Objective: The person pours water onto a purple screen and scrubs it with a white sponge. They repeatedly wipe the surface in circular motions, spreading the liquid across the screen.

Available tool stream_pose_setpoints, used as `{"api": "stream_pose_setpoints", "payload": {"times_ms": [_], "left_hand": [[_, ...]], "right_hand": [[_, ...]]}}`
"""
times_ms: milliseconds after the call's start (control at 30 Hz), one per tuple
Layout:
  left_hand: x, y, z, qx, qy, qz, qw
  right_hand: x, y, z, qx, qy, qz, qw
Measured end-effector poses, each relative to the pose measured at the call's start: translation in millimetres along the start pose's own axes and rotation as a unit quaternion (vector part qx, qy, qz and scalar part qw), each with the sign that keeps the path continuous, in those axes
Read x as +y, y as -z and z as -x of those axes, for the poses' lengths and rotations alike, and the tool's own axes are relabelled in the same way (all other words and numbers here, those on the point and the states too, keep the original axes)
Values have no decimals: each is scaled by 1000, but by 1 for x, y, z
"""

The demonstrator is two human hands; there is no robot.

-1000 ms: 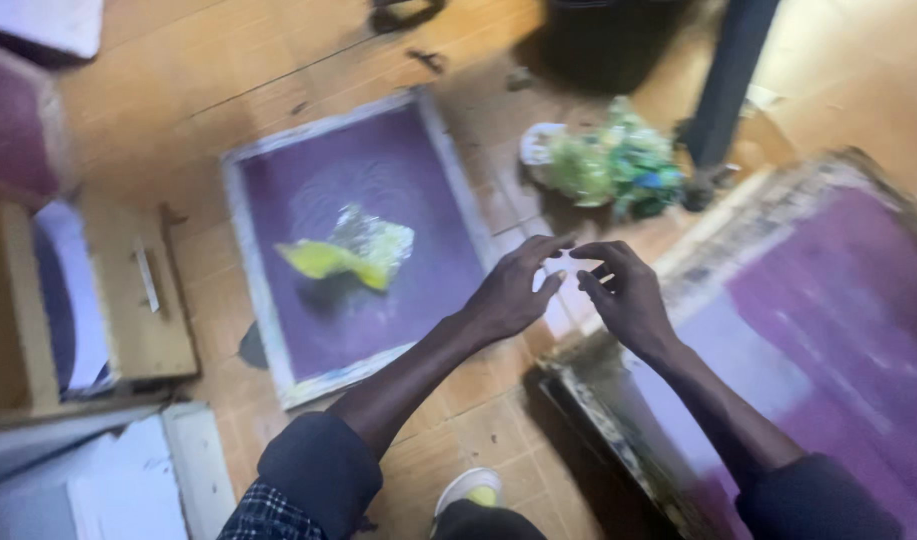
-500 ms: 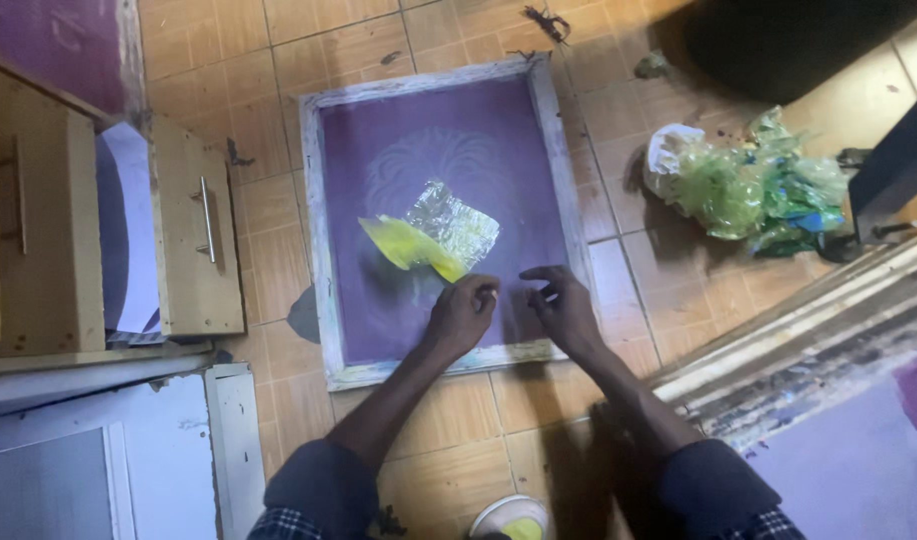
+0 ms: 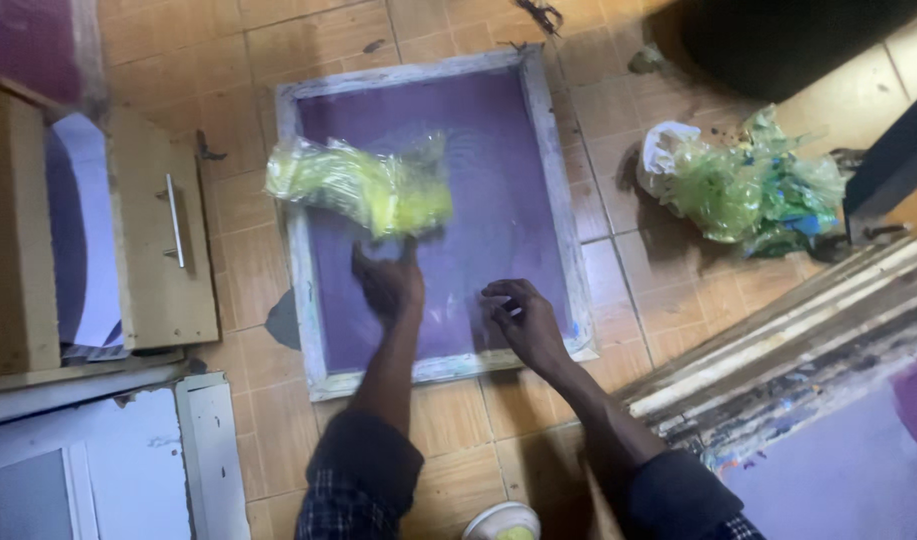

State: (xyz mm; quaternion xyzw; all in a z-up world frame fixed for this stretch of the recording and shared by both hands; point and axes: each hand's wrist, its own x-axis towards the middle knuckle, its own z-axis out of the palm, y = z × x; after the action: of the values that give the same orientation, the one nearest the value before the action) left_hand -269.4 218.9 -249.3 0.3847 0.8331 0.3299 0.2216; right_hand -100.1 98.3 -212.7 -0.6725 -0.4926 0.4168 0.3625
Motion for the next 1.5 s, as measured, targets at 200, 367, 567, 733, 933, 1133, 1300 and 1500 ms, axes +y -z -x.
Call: {"api": "stream_pose_setpoints", "payload": {"times_ms": [200,367,567,733,933,1133,1300,1500], "left_hand": [[-47,-35,-63,-20,-49,-57,997],[16,22,42,-126,-114,-17,985],[-19,-34,32,-4,-187,87,979],[-4,-43,1,-10,-172,140,975],[12,-24,33,-197,-14,147,969],[44,24,138,-322,17,211,923],[73,3,136,-477,-128,348,797],[74,-3,88,-447,-235,405,762]], "right_hand": [[5,6,4,2,-32,-35,999],[-20,3,1,-15,-105,-152,983],[10,-2,8,-24,-103,-88,991],[30,-15,18,9,-115,-132,985],[8,-22,7,6,-137,-192,972],[7,4,-5,120,-66,-291,947],[117,52,-53,211,-59,-396,892],[-68,124,-31,259,9,-652,713]]}}
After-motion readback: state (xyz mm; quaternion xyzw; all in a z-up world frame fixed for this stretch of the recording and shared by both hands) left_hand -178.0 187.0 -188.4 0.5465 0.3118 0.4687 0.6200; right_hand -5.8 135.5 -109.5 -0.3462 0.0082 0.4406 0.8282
